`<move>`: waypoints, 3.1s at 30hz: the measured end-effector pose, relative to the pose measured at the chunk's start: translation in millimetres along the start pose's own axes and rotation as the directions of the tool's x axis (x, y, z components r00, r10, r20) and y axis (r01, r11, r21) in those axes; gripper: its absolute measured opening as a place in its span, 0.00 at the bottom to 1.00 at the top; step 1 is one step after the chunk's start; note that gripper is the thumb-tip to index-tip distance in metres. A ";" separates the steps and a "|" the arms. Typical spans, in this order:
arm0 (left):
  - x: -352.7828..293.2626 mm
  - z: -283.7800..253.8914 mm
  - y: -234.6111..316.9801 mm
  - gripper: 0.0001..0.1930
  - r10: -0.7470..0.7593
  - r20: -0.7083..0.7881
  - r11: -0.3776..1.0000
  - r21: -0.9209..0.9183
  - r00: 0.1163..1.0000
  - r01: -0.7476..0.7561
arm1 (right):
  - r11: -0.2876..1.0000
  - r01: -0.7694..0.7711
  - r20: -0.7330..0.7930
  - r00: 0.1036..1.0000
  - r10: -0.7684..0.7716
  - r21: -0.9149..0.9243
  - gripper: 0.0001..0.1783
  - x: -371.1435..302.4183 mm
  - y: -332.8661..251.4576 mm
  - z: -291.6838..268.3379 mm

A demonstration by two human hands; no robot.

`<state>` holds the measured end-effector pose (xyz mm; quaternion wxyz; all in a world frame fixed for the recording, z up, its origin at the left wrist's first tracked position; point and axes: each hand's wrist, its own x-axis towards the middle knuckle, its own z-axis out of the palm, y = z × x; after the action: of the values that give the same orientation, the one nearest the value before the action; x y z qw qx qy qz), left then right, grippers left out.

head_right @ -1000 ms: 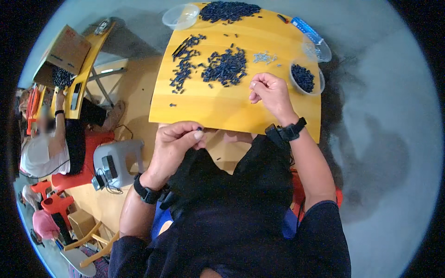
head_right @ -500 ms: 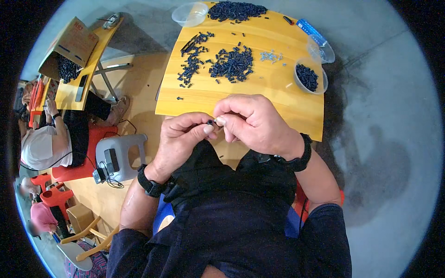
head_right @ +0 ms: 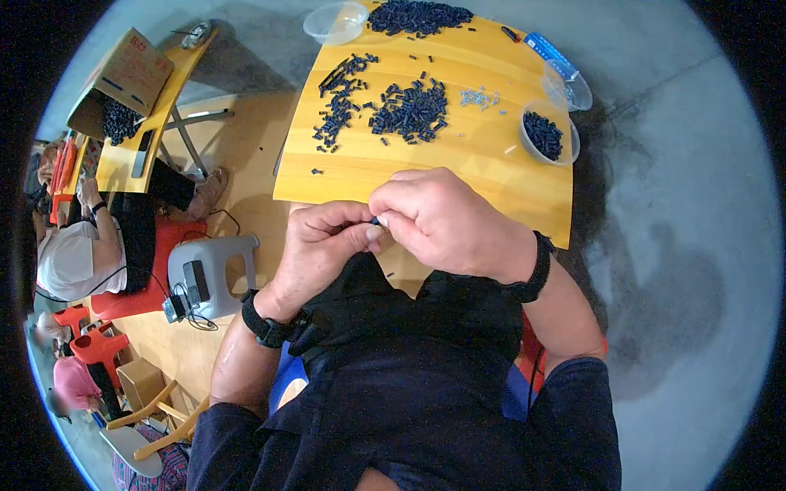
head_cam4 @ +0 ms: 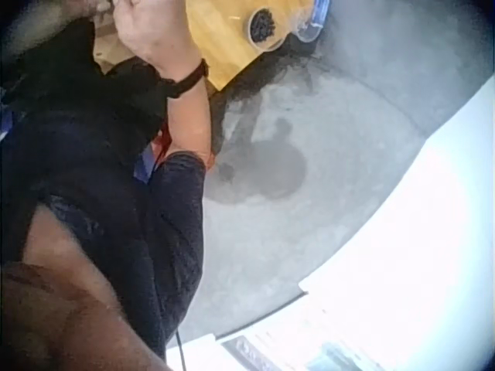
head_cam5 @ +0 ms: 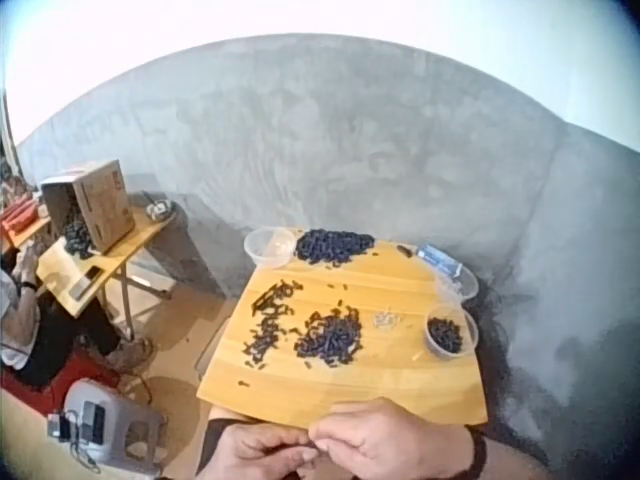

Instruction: The person is assembling small plastic components, possibly inserts or connectors, by joining two separate parts together.

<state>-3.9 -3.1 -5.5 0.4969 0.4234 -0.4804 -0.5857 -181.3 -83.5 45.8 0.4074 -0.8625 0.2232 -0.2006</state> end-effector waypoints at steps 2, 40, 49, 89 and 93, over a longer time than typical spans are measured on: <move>0.2 -1.7 -0.8 0.07 -0.005 0.002 1.000 0.025 1.000 0.005 | 0.996 0.050 0.031 0.998 -0.048 -0.078 0.05 1.9 -0.7 -0.1; 4.1 -5.9 -5.8 0.07 -0.098 -0.039 0.995 -0.039 0.994 0.096 | 0.976 0.139 -0.322 0.928 -0.187 -0.167 0.08 -10.2 17.3 41.4; 2.7 -3.2 -3.3 0.07 -0.071 -0.028 0.996 -0.057 0.997 0.069 | 0.992 0.123 -0.348 0.930 -0.121 -0.017 0.09 -15.8 17.4 38.7; -0.5 1.9 1.4 0.06 -0.118 0.079 0.993 -0.005 0.990 0.119 | 0.815 -0.320 -0.327 0.930 0.171 -0.484 0.10 66.2 175.2 63.5; -1.0 -0.1 -0.9 0.06 -0.124 0.059 0.992 0.014 0.991 0.123 | 0.764 -0.335 -0.318 0.931 0.179 -0.552 0.07 70.8 181.4 73.6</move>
<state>-3.8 -2.1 -6.4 0.4428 0.4373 -0.4709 -0.6253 -124.5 -180.3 -129.5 0.1078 -0.8754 0.4406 -0.1673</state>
